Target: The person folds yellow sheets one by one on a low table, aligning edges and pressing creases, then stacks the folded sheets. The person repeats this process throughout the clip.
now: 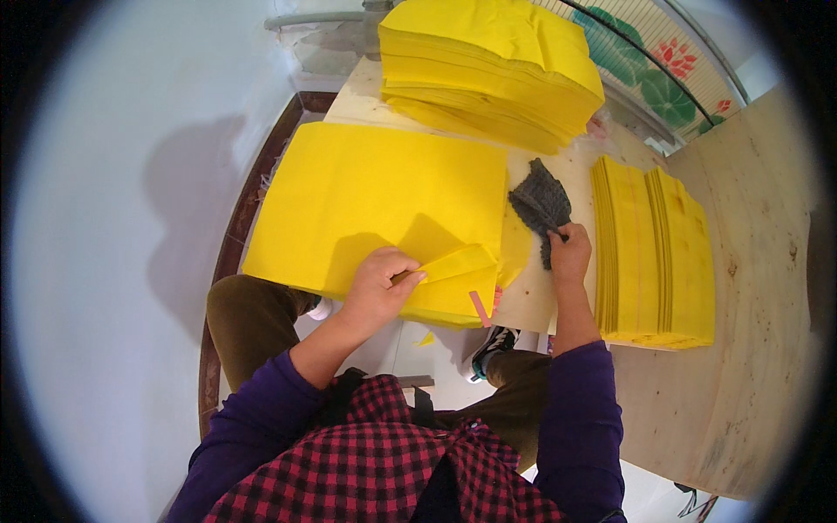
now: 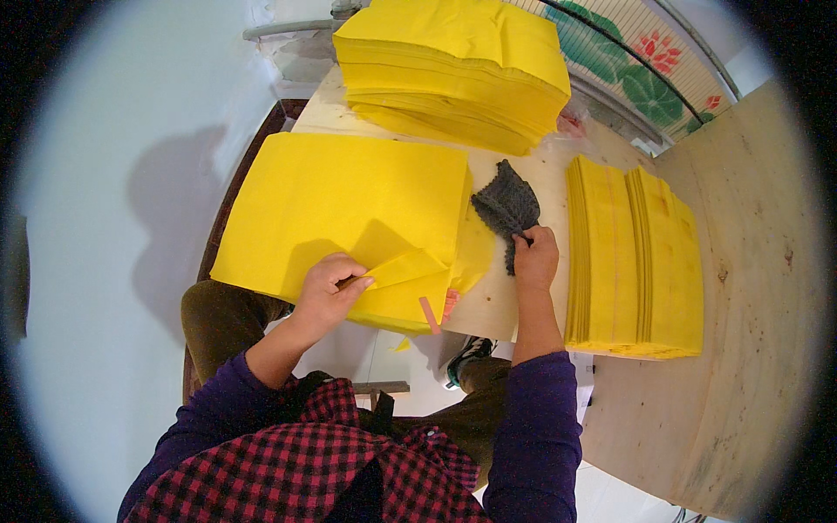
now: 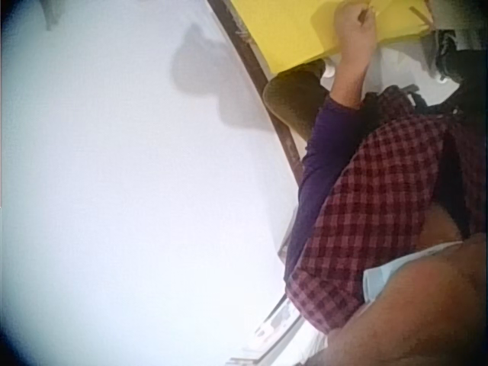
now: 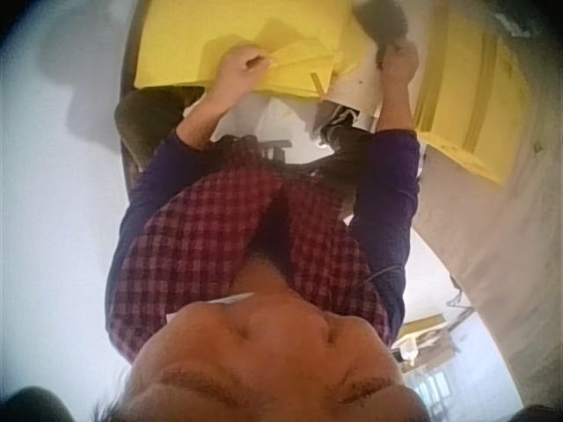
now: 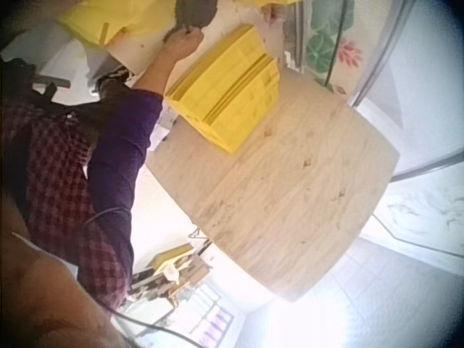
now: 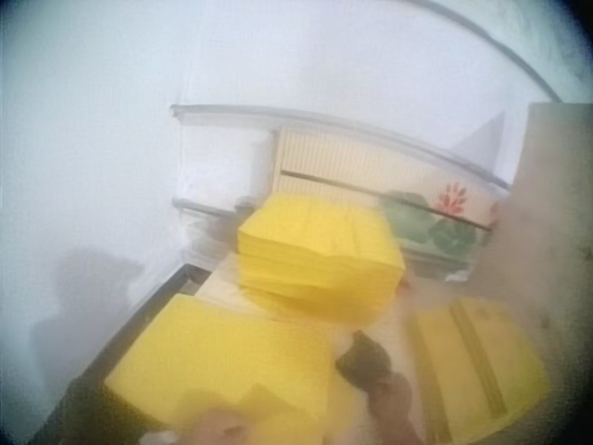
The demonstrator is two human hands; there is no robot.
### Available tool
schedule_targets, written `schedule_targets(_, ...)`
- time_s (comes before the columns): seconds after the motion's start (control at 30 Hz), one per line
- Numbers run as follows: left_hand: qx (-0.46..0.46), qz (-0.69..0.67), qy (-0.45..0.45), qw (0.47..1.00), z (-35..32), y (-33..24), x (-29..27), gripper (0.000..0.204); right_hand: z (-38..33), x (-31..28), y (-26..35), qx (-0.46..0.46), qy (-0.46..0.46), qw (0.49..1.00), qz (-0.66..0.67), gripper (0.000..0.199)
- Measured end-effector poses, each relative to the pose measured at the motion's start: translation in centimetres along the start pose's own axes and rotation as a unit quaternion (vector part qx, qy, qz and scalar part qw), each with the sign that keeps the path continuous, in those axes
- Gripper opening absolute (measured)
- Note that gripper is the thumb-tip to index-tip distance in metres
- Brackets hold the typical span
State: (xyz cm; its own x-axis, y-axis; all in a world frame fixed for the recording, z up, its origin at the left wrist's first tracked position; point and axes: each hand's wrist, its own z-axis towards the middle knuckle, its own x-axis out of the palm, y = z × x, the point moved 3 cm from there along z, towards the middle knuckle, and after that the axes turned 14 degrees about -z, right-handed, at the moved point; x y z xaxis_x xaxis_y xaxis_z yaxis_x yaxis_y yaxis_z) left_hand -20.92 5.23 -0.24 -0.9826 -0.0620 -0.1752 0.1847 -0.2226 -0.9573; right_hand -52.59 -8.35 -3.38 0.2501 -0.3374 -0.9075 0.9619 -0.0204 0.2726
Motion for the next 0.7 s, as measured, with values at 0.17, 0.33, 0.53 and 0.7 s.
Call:
schedule_targets(0.17, 0.034, -0.008, 0.014, 0.999, -0.2, 0.0, 0.0, 0.009, 0.5, -0.7, -1.4, -0.075, 0.028, 0.996, 0.035, 0.019)
schedule_targets(0.33, 0.162, 0.015, 0.035, 0.986, -0.7, -0.3, 0.0, 0.009, -0.9, -4.0, -1.8, -0.023, 0.067, 0.995, 0.072, 0.018)
schedule_targets(0.53, 0.156, 0.068, 0.079, 0.982, -1.2, -0.9, 0.0, 0.014, -3.3, -7.9, 4.8, -0.061, 0.146, 0.971, 0.177, 0.015)
schedule_targets(0.7, 0.192, 0.151, 0.116, 0.963, -2.3, -2.4, -1.5, 0.020, -4.7, -8.5, 11.9, -0.170, 0.171, 0.946, 0.215, 0.014)
